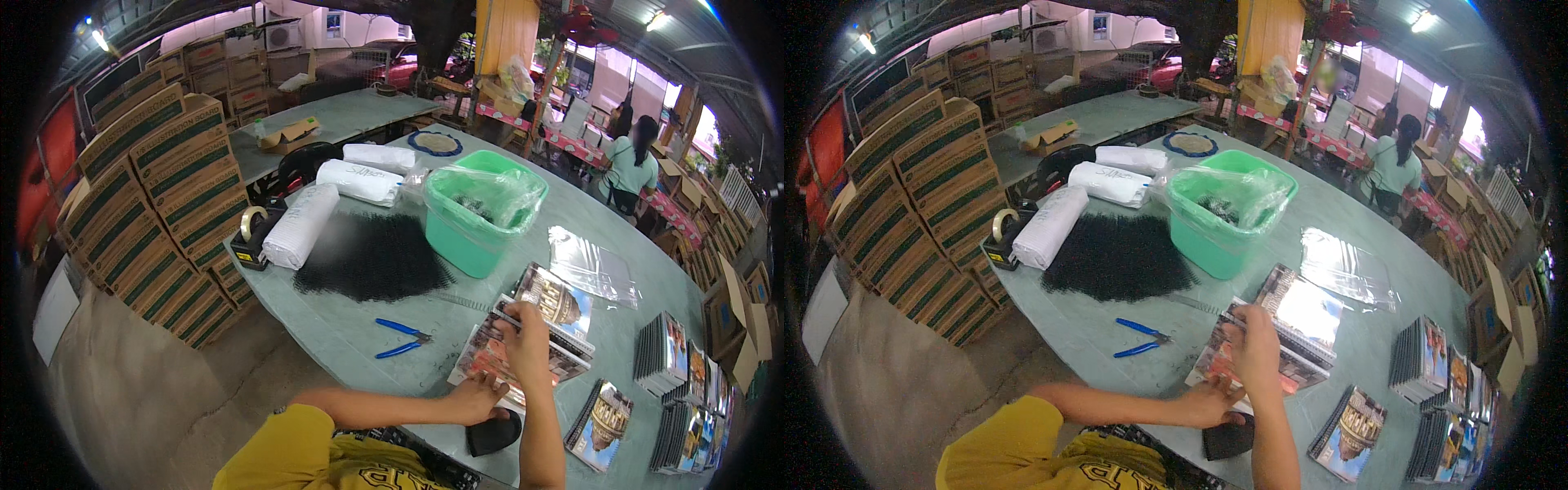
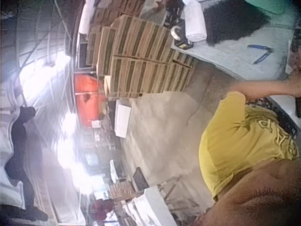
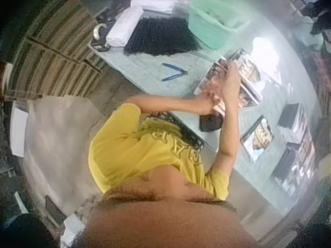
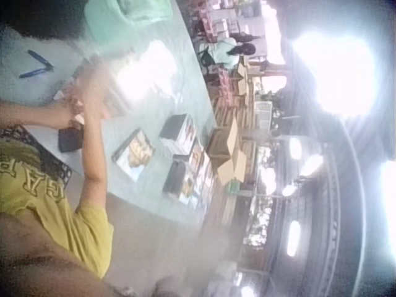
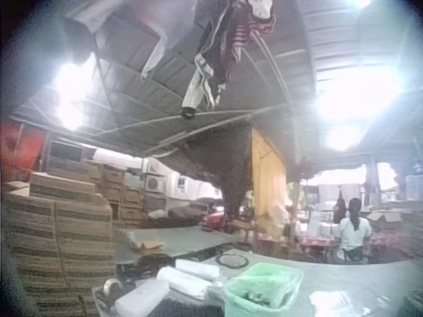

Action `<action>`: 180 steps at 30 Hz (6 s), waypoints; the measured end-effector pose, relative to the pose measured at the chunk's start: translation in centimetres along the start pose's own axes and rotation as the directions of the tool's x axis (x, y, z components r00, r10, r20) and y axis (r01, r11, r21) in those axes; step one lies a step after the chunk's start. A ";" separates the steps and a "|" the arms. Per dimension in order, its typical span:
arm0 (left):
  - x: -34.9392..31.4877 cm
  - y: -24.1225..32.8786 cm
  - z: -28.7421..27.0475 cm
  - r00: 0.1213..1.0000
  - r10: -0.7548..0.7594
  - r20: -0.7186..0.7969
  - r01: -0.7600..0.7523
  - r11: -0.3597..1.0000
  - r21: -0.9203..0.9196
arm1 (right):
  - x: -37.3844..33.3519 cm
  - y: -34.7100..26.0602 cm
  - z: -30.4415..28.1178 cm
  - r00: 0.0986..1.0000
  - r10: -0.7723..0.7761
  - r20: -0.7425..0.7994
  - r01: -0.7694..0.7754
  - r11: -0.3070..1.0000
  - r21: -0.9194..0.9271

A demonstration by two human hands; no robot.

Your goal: The person inserts a plastic spiral coil through the holes of a notebook cover and pages, trims the excess coil using a pair of pliers, and repeats the process for multiple notebooks.

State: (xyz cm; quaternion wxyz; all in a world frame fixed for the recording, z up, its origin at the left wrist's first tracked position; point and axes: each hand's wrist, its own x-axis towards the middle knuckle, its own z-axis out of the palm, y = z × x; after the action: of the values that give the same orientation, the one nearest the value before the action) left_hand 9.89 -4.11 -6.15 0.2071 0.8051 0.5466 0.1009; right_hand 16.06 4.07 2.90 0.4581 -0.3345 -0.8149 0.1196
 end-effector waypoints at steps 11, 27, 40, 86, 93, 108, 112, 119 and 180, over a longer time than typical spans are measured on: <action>-2.3 -2.1 -2.5 0.979 0.033 -0.200 -0.122 0.882 -0.455 | -2.1 1.7 -4.9 0.983 0.151 0.103 -0.101 0.918 -0.384; -2.2 -3.9 -12.4 0.643 0.096 -0.760 -0.206 0.977 -0.050 | -3.5 2.0 -5.8 0.990 0.137 0.039 -0.116 0.934 -0.337; -4.4 -14.3 -7.0 0.987 0.057 -0.148 -0.026 0.979 0.202 | -1.7 0.4 -0.3 0.997 -0.011 0.081 0.043 0.917 -0.398; -2.8 -9.3 -2.3 0.914 0.002 -0.406 0.073 0.983 0.170 | -0.7 0.5 -0.2 0.980 0.171 0.106 -0.154 0.977 -0.146; -2.8 -3.2 -8.0 0.898 0.045 -0.438 -0.144 0.970 -0.196 | -2.3 0.9 -2.9 0.993 0.116 -0.019 -0.115 0.920 -0.374; -1.1 -3.5 -12.1 0.723 0.219 -0.655 -0.307 0.951 -0.021 | -4.7 3.1 -7.8 0.994 0.103 0.041 -0.081 0.929 -0.361; 0.1 -3.1 -14.3 0.410 0.232 -0.882 -0.259 0.957 0.131 | -5.4 2.8 -7.7 0.992 0.119 0.033 -0.100 0.930 -0.353; 0.9 -2.1 -12.4 0.514 0.206 -0.833 -0.319 0.947 0.038 | -5.5 2.8 -7.8 0.996 0.085 0.000 -0.079 0.924 -0.374; 4.2 5.9 -10.6 0.634 0.217 -0.743 -0.356 0.934 -0.030 | -9.3 5.3 -8.4 0.785 0.608 0.117 -0.532 0.566 0.629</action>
State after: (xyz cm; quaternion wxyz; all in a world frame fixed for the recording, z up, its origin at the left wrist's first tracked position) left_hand 12.28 0.31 5.69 0.0232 0.7532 0.4370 0.4912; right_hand 28.64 0.98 -1.35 0.5243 -0.4113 -0.5457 0.5081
